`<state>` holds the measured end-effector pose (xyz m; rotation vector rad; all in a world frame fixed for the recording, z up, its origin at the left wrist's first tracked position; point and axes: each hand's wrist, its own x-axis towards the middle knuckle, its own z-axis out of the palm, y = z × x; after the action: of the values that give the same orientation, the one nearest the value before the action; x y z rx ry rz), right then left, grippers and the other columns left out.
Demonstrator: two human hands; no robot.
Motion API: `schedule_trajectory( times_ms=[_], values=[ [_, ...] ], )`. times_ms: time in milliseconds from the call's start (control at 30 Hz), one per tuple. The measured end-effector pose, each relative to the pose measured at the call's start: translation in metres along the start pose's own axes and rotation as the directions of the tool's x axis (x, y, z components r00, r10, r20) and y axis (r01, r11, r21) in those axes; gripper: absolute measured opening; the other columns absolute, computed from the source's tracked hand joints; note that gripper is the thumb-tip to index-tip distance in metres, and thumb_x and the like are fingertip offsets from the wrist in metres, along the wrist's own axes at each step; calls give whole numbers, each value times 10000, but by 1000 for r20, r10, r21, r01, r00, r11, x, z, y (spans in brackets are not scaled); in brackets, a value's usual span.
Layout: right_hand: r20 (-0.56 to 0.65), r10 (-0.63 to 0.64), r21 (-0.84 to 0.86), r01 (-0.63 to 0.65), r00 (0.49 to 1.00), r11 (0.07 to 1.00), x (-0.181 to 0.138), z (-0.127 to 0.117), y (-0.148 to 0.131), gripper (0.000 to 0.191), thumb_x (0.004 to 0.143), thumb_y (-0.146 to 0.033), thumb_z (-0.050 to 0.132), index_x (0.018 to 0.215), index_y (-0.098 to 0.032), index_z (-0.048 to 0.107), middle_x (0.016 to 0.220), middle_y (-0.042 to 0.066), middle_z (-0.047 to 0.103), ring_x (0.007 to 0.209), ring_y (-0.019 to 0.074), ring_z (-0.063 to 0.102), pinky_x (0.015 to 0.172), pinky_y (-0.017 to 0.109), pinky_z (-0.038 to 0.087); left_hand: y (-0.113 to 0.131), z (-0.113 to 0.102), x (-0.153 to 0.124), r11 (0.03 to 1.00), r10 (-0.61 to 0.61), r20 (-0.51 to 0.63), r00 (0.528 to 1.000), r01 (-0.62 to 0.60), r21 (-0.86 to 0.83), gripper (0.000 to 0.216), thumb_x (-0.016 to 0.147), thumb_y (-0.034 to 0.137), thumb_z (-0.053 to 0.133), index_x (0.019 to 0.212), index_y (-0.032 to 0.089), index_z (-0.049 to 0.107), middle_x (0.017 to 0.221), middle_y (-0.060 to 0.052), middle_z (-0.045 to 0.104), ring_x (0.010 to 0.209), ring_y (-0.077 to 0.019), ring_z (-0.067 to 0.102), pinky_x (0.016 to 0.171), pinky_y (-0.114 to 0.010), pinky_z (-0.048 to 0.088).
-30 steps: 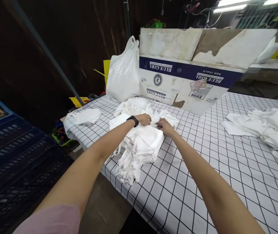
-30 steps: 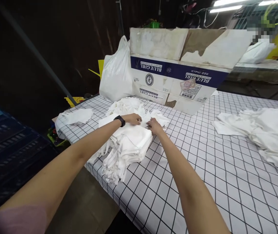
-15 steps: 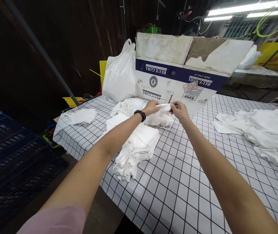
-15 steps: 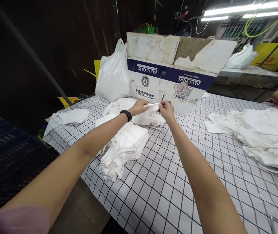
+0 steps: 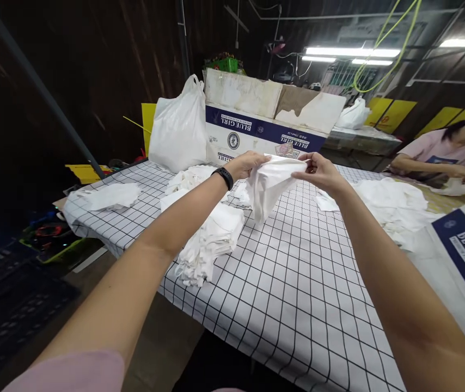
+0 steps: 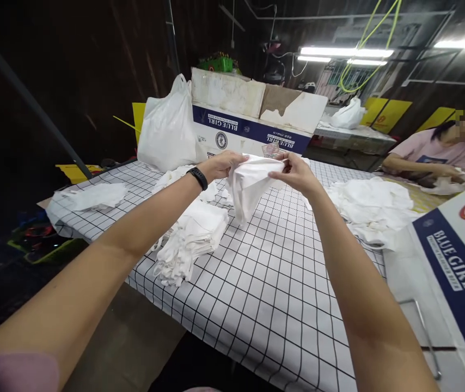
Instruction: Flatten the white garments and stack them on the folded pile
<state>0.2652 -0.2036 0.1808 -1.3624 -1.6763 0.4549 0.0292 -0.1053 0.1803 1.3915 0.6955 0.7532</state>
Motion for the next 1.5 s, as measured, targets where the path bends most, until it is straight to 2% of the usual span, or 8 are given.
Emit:
schedule_trajectory(
  times_ms=[133, 333, 467, 633, 767, 1133, 1367, 1500],
  values=[
    [134, -31, -230, 61, 991, 971, -39, -20, -14, 964, 668, -331, 857, 1546, -280, 462, 747, -45, 578, 668, 170, 529, 675, 324, 462, 4, 28, -11, 998, 29, 39, 999, -26, -62, 211, 908, 302, 754, 921, 95, 712, 799, -102, 737, 725, -182, 708, 808, -380, 592],
    [-186, -117, -213, 76, 976, 974, -75, -24, -24, 399, 849, -361, 608, 1174, -214, 785, 903, 43, 718, 785, 202, 606, 755, 345, 479, 10, 72, -26, 995, 40, 150, 988, -26, -93, 299, 979, 385, 657, 884, 105, 699, 807, -103, 718, 708, -174, 693, 798, -374, 596],
    [-232, -39, -75, 22, 972, 997, -85, -35, -28, 389, 867, -411, 555, 1039, -168, 805, 876, 59, 722, 807, 218, 635, 698, 318, 486, 11, 91, -40, 996, 87, 289, 953, -80, -35, 415, 872, 539, 763, 983, 141, 719, 953, -110, 742, 796, -199, 713, 841, -395, 595],
    [-438, -69, -310, -78, 896, 948, -99, -55, -32, 252, 813, -321, 599, 825, -165, 797, 910, 86, 704, 803, 215, 620, 715, 322, 494, 5, 94, -47, 997, 31, 418, 908, -55, 45, 724, 572, 243, 987, 1226, 188, 681, 1087, -98, 744, 958, -225, 729, 909, -412, 589],
    [-532, 50, -161, -159, 845, 974, -109, -65, -28, 255, 830, -336, 594, 817, -163, 781, 693, 37, 626, 696, 201, 582, 614, 299, 459, 1, 92, -48, 981, -129, 466, 875, 44, 189, 438, 599, 177, 932, 997, 119, 757, 901, -88, 742, 802, -190, 719, 712, -325, 576],
    [-206, 48, -25, -55, 977, 998, -126, -60, -35, 348, 702, -336, 689, 962, -155, 834, 600, -11, 578, 586, 133, 473, 552, 269, 342, -12, 101, -57, 991, 6, 401, 916, 49, -127, 270, 737, 271, 877, 877, 119, 702, 796, -32, 695, 702, -128, 649, 623, -264, 506],
    [-222, 82, 79, -66, 972, 995, -130, -43, -37, 238, 638, -356, 740, 759, -155, 777, 671, 27, 672, 627, 146, 545, 557, 259, 388, -25, 104, -70, 996, -22, 355, 935, 49, -68, 286, 847, 380, 815, 898, 149, 655, 702, -6, 600, 587, -94, 554, 539, -247, 472],
    [-291, 185, 143, -148, 939, 979, -139, -32, -35, 263, 633, -322, 727, 837, -160, 763, 550, -33, 554, 516, 103, 444, 492, 235, 316, -34, 104, -84, 961, 86, 328, 941, -165, 221, 647, 691, 571, 894, 1134, 190, 616, 936, -72, 658, 763, -171, 638, 631, -318, 539]
  ],
)
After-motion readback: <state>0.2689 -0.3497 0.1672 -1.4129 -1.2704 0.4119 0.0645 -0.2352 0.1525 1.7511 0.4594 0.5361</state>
